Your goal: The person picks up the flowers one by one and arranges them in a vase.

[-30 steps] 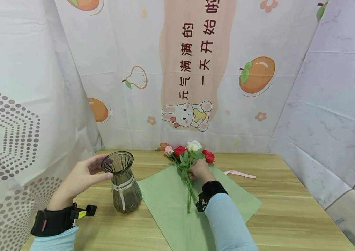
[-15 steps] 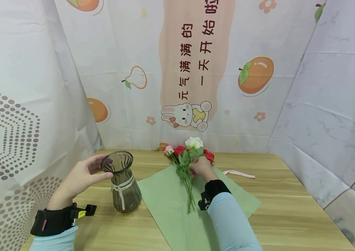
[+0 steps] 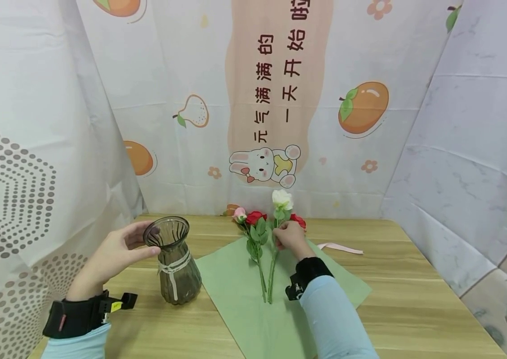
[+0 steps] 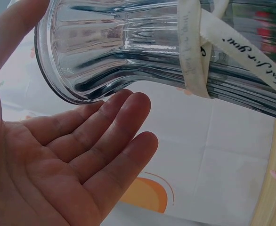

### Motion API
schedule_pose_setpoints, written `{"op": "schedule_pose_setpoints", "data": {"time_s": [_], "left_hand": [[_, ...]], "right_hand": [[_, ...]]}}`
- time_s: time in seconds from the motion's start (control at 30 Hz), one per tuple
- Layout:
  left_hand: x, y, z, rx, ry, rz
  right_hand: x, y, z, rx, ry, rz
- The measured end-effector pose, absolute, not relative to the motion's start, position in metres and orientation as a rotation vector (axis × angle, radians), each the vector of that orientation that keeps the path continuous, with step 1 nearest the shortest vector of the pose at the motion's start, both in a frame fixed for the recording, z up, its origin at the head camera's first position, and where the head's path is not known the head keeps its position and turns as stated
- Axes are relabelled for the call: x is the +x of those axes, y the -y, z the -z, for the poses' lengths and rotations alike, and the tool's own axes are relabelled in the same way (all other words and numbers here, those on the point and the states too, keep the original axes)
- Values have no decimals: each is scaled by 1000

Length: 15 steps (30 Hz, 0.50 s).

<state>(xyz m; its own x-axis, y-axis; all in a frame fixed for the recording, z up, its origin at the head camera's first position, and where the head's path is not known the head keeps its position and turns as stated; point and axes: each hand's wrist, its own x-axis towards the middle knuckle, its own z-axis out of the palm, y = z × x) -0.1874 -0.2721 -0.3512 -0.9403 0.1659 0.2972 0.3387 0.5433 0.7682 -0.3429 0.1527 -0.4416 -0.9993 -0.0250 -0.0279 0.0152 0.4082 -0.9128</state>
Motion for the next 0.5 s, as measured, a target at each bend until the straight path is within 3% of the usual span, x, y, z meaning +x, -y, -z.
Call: {"op": "schedule_pose_setpoints", "data": {"time_s": [0.5], "left_hand": [[-188,273,352,-428,2588,1351]], "right_hand": [[-341,-168,440,32,-2265,2033]]}}
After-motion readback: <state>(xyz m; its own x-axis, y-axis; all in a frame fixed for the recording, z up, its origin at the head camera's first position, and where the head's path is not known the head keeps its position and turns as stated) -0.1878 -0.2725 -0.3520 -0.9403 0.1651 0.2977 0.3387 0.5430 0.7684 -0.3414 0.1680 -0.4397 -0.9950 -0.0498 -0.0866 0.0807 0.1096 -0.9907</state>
